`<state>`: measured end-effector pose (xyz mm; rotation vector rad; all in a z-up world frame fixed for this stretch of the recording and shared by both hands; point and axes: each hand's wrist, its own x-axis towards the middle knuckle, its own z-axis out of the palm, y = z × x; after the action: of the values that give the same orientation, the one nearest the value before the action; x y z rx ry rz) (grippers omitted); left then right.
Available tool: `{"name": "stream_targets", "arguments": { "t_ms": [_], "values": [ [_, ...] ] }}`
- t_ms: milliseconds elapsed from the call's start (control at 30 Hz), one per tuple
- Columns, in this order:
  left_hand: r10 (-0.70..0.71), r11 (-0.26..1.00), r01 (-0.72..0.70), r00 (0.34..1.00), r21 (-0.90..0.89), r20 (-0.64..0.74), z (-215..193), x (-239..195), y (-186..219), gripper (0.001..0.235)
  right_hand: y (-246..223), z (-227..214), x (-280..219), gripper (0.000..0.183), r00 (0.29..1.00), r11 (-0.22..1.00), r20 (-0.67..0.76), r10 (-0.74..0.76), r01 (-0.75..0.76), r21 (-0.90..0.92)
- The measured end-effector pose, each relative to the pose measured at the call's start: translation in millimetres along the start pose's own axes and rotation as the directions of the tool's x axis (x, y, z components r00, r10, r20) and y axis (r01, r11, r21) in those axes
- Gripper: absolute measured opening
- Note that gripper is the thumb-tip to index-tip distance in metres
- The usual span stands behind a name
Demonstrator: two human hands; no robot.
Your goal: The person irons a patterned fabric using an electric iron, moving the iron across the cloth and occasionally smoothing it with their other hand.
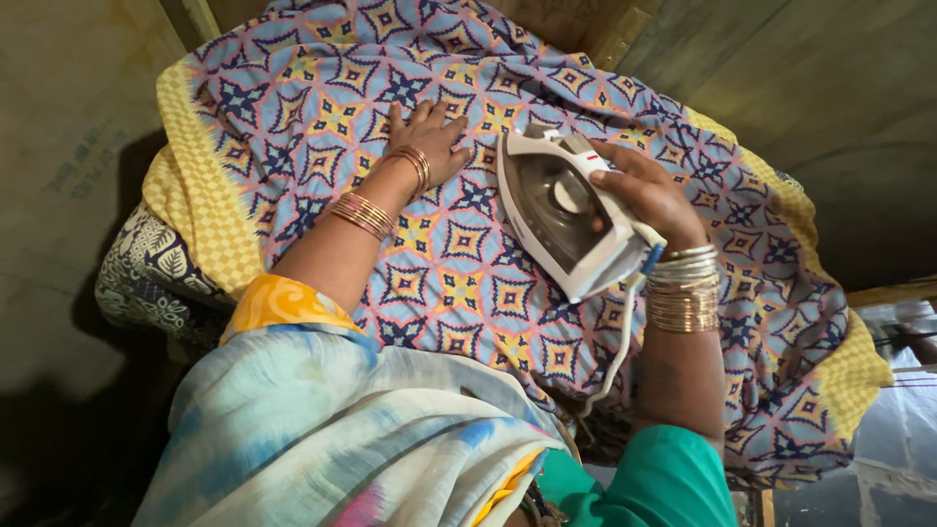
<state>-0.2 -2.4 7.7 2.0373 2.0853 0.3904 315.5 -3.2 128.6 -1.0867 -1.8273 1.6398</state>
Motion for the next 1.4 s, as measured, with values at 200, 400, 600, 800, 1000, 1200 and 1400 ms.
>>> {"name": "stream_targets", "arguments": {
  "t_ms": [200,400,600,800,1000,1200,1400],
  "values": [
    [-0.002,1.000,0.002,1.000,0.005,-0.009,2.9,1.2,-0.3,0.064,-0.8,16.8,61.1,0.055,0.997,0.997,-0.028,-0.067,0.066,-0.041],
    [0.029,1.000,-0.030,0.999,-0.002,-0.043,11.5,7.4,-8.4,0.062,-2.9,34.0,95.1,0.048,0.988,0.984,-0.042,-0.152,0.155,0.089],
    [0.040,0.998,-0.043,0.997,-0.049,-0.072,19.3,15.4,-19.2,0.067,-10.5,35.1,71.6,0.048,0.988,0.994,-0.104,-0.110,0.111,-0.001],
    [0.039,0.998,-0.042,0.998,-0.050,-0.059,20.8,15.9,-20.7,0.064,-3.3,27.6,14.5,0.050,0.992,0.989,-0.088,-0.090,0.079,-0.128],
    [0.135,0.922,-0.280,0.880,-0.268,-0.455,27.5,19.5,-6.9,0.048,6.5,34.5,2.3,0.051,0.989,0.999,-0.139,-0.042,0.046,0.024],
    [0.159,0.055,-0.470,0.875,-0.881,-0.457,22.3,-4.4,76.3,0.033,38.9,41.2,69.4,0.051,0.955,0.961,-0.253,-0.158,0.207,0.182],
    [0.150,0.272,-0.427,0.904,-0.862,-0.401,-4.3,-12.0,102.0,0.034,59.1,9.0,66.6,0.053,0.895,0.962,-0.358,-0.267,0.268,-0.049]
  ]
}}
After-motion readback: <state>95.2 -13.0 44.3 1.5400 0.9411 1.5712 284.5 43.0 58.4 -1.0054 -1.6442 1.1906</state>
